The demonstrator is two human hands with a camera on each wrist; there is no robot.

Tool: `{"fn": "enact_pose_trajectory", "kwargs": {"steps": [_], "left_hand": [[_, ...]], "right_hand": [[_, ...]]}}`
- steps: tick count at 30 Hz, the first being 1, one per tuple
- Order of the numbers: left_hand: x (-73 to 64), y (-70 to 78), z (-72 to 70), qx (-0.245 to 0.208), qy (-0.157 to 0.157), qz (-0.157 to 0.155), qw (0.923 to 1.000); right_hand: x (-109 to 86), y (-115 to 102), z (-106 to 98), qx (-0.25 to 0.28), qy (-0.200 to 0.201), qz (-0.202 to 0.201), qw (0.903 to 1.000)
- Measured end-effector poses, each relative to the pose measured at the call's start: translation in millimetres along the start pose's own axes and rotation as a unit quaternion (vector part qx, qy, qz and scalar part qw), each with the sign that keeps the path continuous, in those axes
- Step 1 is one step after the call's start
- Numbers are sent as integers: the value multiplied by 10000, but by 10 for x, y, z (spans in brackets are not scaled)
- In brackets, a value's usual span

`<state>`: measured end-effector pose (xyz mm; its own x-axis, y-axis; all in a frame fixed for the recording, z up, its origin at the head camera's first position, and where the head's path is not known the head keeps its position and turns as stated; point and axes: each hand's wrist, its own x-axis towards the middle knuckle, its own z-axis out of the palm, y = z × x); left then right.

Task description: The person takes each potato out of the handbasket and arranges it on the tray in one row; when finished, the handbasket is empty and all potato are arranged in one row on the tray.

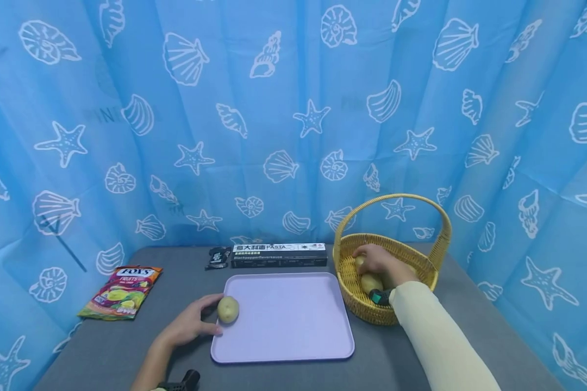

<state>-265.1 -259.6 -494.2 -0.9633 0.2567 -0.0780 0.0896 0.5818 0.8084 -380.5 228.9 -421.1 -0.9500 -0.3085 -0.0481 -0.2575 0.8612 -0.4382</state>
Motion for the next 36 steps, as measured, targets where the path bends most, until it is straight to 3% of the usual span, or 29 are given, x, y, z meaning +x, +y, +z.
{"fn": "enact_pose_trajectory", "kwargs": {"steps": [8,12,18,26,36], "left_hand": [[-2,14,-28,6,60,-30,10000],[-4,22,-35,43,80,-21,10000],[-2,18,-21,64,76,-56,9999],[2,-5,-14,6,12,-38,10000],[7,-8,16,10,11,12,10000]], "right_hand": [[-51,-151,-136,557,24,86,9984],[-141,-197,-135,732,345,-86,9967],[-448,-279,-87,966,985,-403,9896],[-811,-528,88,1396,1944,-628,9689],[-1054,-887,426,1997,1902,-952,9565]]}}
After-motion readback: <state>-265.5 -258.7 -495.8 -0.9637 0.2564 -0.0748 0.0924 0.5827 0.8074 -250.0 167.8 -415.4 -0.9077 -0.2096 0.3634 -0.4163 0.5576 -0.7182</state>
